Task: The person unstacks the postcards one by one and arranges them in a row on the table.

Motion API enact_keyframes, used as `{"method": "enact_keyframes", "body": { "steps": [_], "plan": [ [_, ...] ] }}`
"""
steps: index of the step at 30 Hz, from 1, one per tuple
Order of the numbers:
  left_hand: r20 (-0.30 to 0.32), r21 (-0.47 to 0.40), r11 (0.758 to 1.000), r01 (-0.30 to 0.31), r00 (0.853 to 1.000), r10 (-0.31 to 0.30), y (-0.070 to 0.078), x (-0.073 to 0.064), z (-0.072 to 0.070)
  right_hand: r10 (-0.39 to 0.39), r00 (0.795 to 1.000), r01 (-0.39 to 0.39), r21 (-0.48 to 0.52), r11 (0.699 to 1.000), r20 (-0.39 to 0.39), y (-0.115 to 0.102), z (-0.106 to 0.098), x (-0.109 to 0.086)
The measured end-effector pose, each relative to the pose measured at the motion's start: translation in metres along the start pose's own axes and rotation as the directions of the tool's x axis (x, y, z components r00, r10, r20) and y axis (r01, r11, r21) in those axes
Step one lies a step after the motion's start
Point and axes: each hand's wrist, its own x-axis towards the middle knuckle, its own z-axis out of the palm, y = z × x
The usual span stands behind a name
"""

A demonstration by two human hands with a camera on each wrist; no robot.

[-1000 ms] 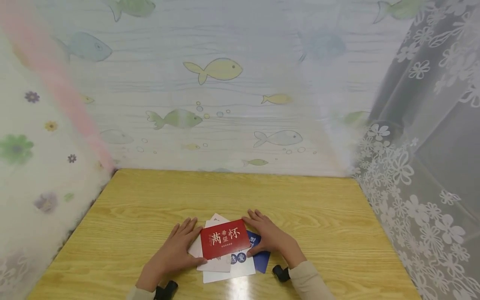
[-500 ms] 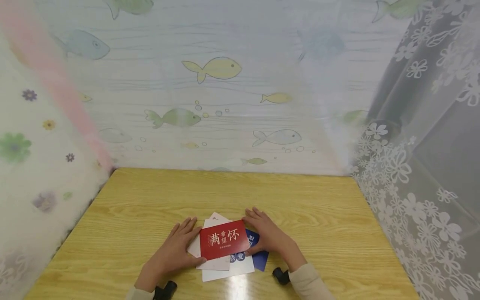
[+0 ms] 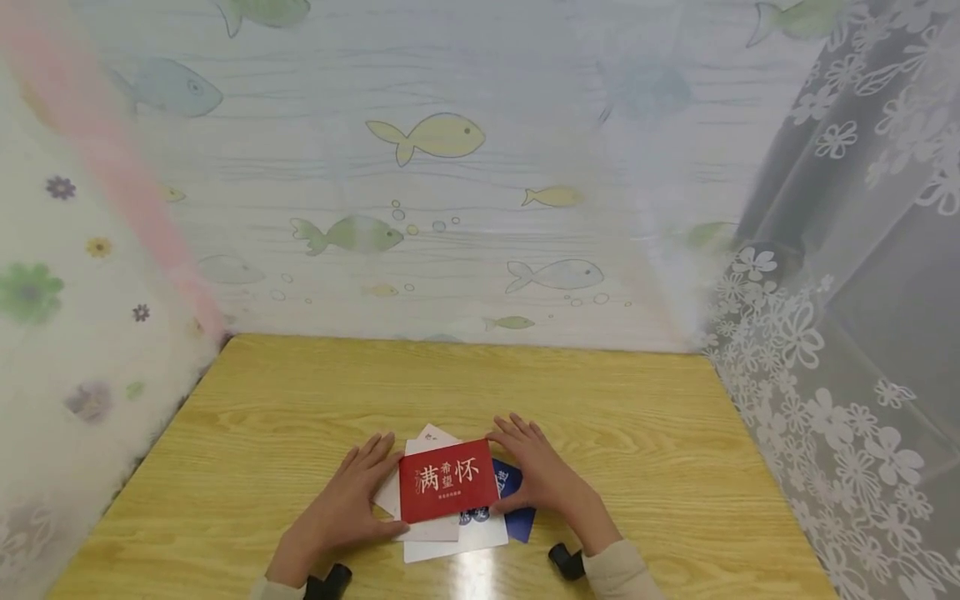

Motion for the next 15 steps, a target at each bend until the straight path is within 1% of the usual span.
{"method": "enact_keyframes", "body": {
  "steps": [9, 15],
  "plan": [
    [-0.045, 0.019, 0.998, -0.053, 0.998, 0.053, 0.002, -0.001, -0.003, 0.033, 0.999, -0.031, 0.046, 0.998, -0.031, 0.0, 0.0, -0.01],
    [-0.096, 0.056, 0.993, -0.108, 0.989, 0.113, 0.002, 0.001, -0.003, 0.046, 0.998, -0.043, 0.052, 0.998, -0.053, -0.003, 0.0, -0.014]
  ]
}}
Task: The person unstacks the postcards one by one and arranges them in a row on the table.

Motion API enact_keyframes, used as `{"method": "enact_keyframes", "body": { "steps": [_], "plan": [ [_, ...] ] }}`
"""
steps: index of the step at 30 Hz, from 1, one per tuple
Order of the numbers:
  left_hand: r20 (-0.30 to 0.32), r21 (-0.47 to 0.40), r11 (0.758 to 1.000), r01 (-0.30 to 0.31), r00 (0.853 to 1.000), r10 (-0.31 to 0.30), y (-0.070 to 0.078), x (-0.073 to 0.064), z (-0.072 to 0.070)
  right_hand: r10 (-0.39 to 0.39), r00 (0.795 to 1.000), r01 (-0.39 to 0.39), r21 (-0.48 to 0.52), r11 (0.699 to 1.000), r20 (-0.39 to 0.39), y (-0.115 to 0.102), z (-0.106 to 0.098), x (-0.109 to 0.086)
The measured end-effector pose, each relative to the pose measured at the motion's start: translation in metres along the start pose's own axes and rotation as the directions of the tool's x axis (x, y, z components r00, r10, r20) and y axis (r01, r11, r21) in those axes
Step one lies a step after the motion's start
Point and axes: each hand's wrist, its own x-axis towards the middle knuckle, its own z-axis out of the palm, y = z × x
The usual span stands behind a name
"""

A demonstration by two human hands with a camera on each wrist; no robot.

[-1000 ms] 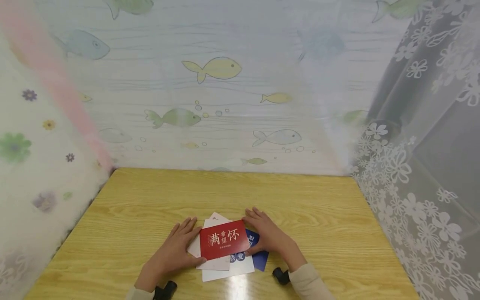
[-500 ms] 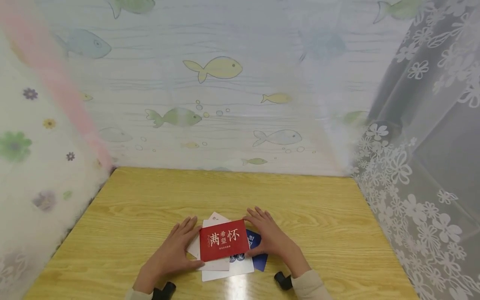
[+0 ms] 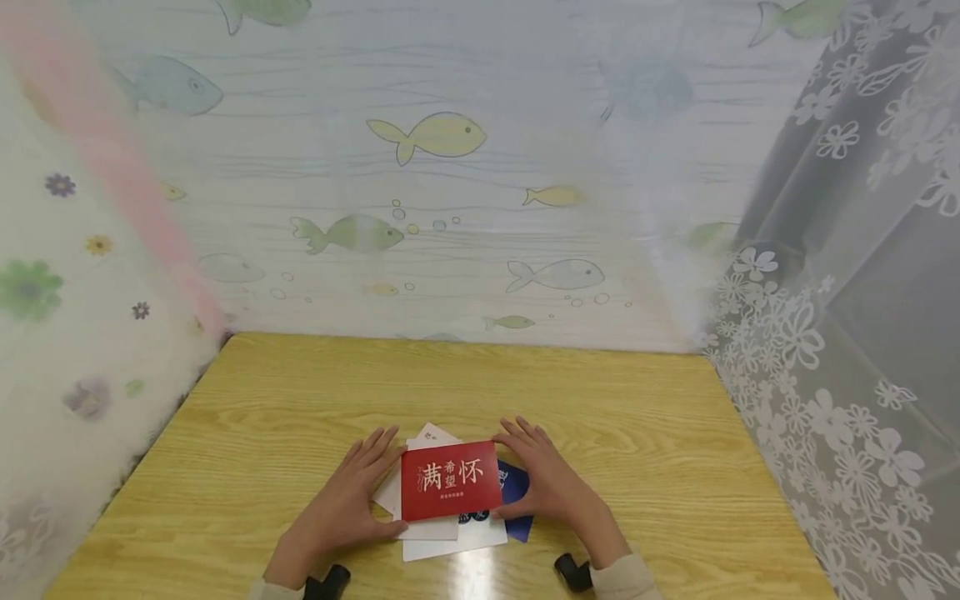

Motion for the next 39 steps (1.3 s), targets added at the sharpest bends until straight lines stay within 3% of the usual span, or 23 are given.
{"method": "enact_keyframes", "body": {
  "steps": [5, 12, 26, 33, 39],
  "plan": [
    [-0.027, 0.031, 0.999, -0.029, 0.999, 0.03, 0.0, 0.001, 0.001, -0.019, 1.0, 0.018, -0.008, 1.0, -0.021, -0.001, -0.001, -0.003],
    [-0.018, 0.006, 1.0, -0.028, 0.999, 0.028, -0.001, 0.002, 0.0, -0.042, 0.999, 0.041, -0.021, 0.999, -0.035, 0.0, -0.002, -0.006],
    [-0.025, 0.007, 0.998, -0.062, 0.998, 0.062, -0.001, 0.006, -0.002, 0.045, 0.999, -0.045, 0.001, 0.999, -0.024, -0.004, -0.004, -0.008],
    [-0.038, 0.052, 0.995, -0.083, 0.996, 0.086, -0.003, 0.012, -0.004, 0.031, 0.998, -0.033, -0.044, 0.998, -0.051, -0.004, -0.005, -0.005],
    [0.015, 0.096, 0.994, -0.055, 0.998, 0.053, -0.003, 0.019, -0.007, 0.036, 0.998, -0.039, -0.054, 0.998, -0.058, -0.003, -0.005, -0.001]
  ]
}}
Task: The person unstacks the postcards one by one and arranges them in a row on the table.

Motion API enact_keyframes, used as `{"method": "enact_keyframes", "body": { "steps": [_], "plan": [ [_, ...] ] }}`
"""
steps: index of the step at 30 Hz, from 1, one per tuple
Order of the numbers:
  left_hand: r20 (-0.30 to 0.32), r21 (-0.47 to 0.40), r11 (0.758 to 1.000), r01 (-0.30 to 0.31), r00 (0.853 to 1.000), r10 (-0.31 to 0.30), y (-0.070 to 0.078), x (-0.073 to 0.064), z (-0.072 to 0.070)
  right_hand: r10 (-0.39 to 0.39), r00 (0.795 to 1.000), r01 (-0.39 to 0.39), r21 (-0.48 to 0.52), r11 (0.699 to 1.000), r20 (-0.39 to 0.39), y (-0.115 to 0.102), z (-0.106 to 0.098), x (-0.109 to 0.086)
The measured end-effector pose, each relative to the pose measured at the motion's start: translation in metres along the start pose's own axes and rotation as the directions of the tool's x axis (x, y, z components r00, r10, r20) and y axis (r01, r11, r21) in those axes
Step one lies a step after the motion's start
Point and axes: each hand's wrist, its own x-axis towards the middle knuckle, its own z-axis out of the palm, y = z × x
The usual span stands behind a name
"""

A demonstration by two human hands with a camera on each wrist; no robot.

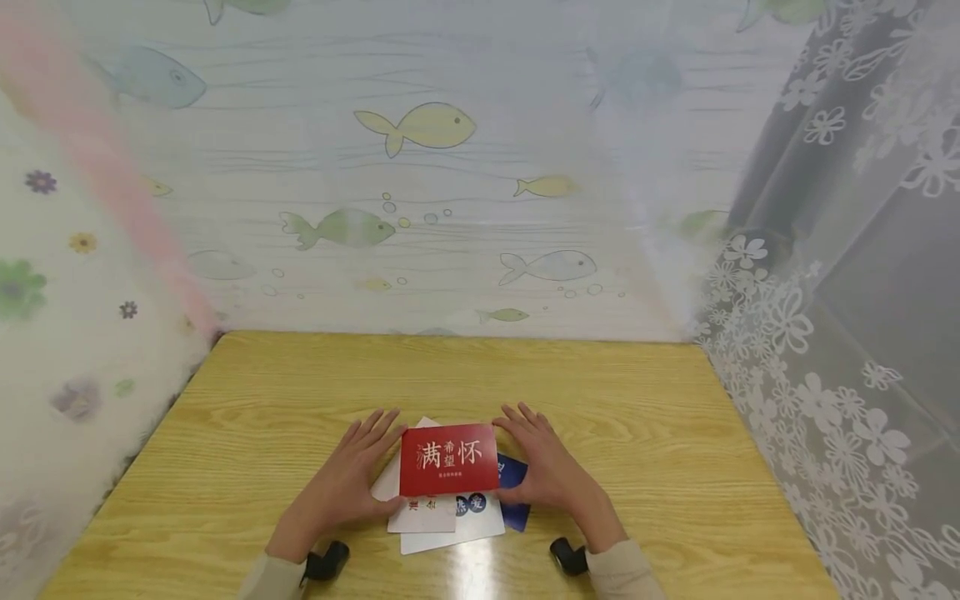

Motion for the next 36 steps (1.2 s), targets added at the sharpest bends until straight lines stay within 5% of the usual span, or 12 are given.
{"method": "enact_keyframes", "body": {
  "steps": [16, 22, 36],
  "plan": [
    [0.009, -0.059, 0.998, 0.02, 1.0, -0.019, -0.006, 0.018, -0.004, -0.015, 0.999, 0.015, 0.005, 1.0, -0.036, 0.005, -0.001, 0.015],
    [-0.036, -0.048, 0.999, -0.011, 0.999, 0.01, -0.011, 0.026, -0.006, 0.043, 0.999, -0.043, 0.011, 0.999, -0.025, 0.008, 0.0, 0.024],
    [0.024, -0.062, 0.998, 0.032, 0.999, -0.031, -0.024, 0.047, -0.012, 0.117, 0.993, -0.117, 0.009, 0.993, -0.028, 0.016, -0.002, 0.047]
  ]
}}
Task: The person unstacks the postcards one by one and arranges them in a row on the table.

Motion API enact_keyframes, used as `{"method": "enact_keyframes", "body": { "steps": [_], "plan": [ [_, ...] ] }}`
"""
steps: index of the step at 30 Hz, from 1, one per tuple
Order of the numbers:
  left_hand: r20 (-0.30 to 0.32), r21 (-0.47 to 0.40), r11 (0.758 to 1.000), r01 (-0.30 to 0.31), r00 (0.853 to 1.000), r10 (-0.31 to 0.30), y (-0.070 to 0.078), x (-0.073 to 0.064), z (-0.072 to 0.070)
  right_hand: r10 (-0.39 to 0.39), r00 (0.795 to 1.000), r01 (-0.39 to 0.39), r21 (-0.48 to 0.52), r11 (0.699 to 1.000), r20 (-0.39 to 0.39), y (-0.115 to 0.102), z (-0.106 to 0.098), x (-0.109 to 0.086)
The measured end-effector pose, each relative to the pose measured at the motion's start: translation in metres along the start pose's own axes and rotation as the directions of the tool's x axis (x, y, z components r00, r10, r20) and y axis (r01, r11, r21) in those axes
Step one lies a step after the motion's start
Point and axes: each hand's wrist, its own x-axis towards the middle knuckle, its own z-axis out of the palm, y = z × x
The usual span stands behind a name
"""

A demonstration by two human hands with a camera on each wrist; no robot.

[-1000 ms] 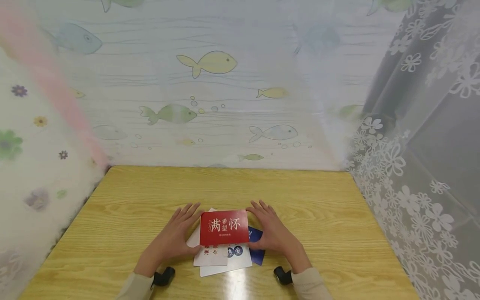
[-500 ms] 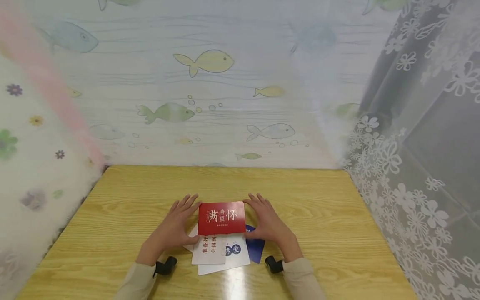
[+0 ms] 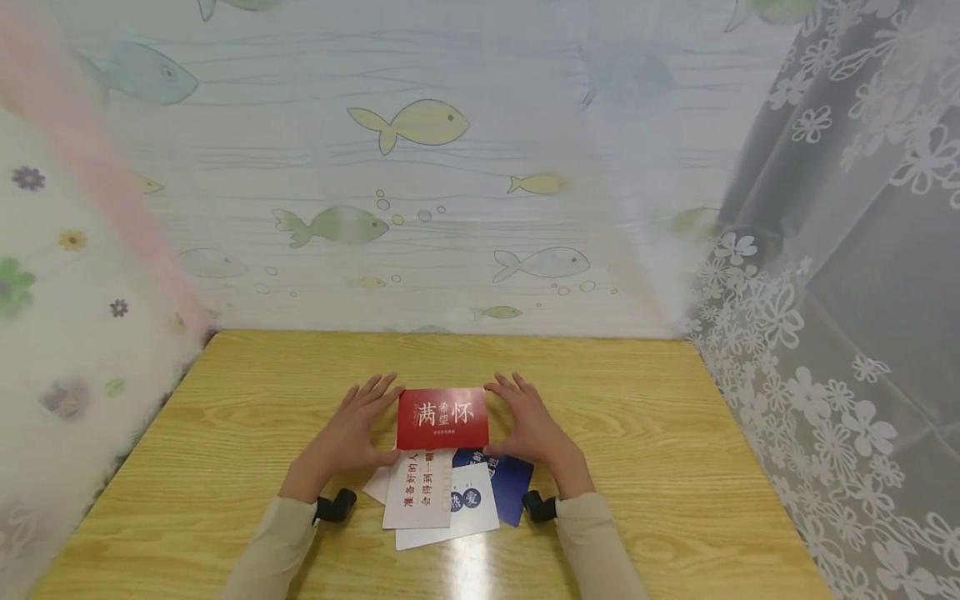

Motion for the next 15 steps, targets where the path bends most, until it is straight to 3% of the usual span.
{"method": "enact_keyframes", "body": {
  "steps": [6, 15],
  "plan": [
    [0.022, -0.012, 1.0, 0.003, 1.0, -0.003, -0.01, 0.011, 0.002, 0.033, 0.999, -0.034, 0.007, 0.999, 0.014, 0.005, 0.001, 0.009],
    [0.021, -0.046, 0.997, -0.066, 0.998, 0.067, -0.029, 0.033, 0.001, 0.046, 0.998, -0.047, 0.029, 0.998, 0.035, 0.014, -0.003, 0.026]
  ]
}}
